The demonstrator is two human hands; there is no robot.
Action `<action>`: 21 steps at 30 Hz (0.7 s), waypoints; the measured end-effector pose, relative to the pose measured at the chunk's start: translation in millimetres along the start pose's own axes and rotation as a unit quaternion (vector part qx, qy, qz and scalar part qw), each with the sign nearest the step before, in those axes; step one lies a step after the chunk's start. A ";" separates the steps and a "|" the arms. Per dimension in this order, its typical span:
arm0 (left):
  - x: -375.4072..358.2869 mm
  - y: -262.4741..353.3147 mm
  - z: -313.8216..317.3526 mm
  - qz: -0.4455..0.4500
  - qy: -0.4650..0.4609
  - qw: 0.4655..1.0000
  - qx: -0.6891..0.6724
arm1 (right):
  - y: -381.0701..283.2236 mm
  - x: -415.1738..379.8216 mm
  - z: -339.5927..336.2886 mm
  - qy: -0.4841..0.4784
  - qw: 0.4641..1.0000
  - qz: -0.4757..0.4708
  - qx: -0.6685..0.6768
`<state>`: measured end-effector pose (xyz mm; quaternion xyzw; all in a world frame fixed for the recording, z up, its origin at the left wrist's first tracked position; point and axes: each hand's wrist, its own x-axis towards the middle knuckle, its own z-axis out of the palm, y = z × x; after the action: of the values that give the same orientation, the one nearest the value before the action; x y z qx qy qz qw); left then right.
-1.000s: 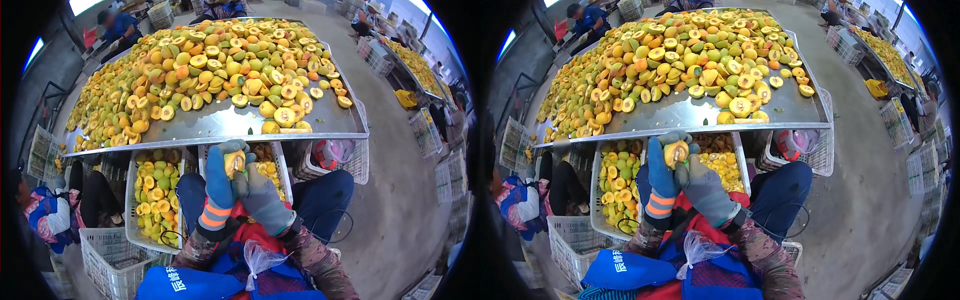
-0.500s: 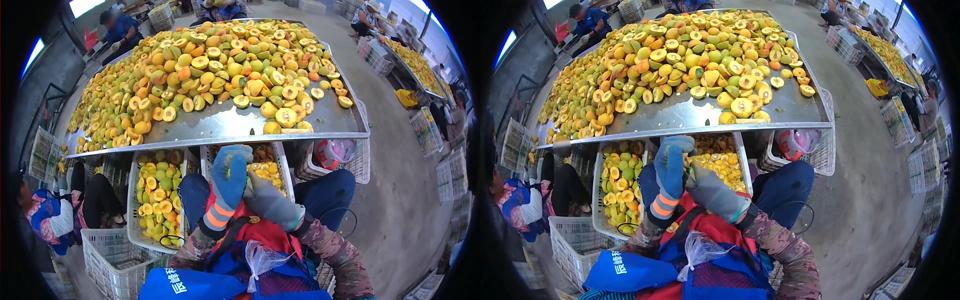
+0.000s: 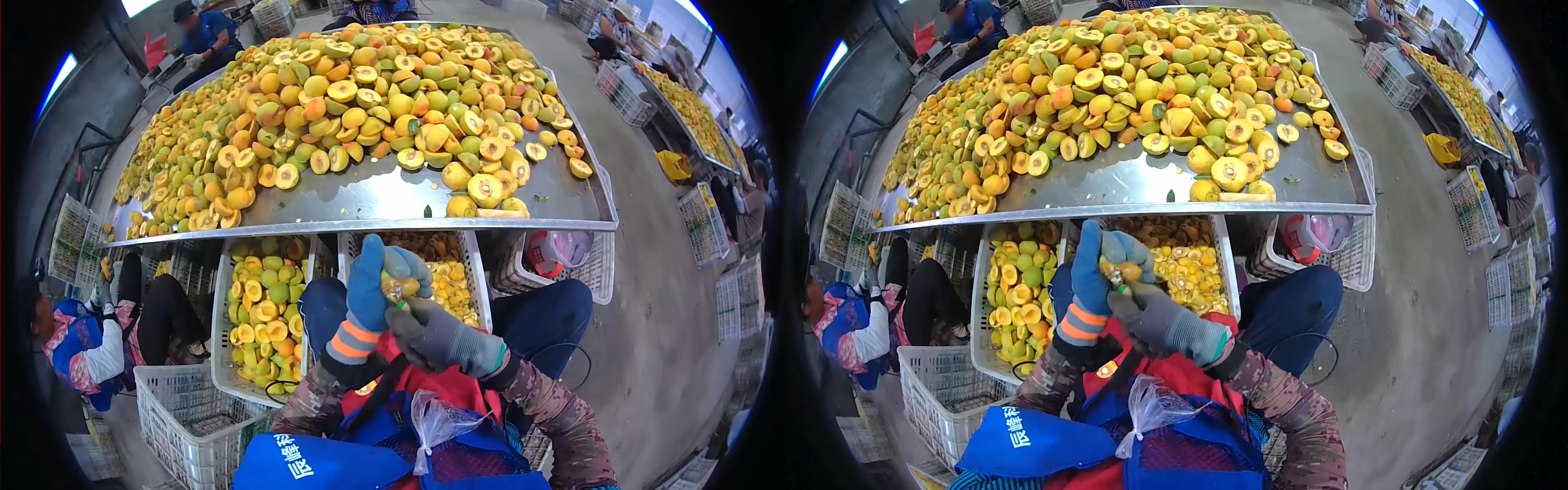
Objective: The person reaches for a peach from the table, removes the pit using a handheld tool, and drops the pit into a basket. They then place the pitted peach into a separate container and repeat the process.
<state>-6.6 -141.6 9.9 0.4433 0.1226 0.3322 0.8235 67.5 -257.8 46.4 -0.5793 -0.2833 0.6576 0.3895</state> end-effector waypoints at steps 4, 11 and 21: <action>10.5 8.3 -5.8 -0.074 -0.080 0.989 -0.102 | -7.4 1.3 -9.2 -0.024 0.999 -0.010 -0.030; 26.4 16.0 -45.1 -0.210 0.069 0.927 -0.303 | 24.7 45.5 -30.4 0.017 0.921 -0.336 -0.197; 32.8 67.8 -142.6 0.080 0.143 0.828 0.536 | 173.9 124.9 -78.2 0.216 0.972 -0.022 -0.088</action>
<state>-82.6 -1.4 -14.3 0.7704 0.3621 0.3390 0.4005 109.1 -252.2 -177.6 -0.7334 -0.2618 0.4807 0.4032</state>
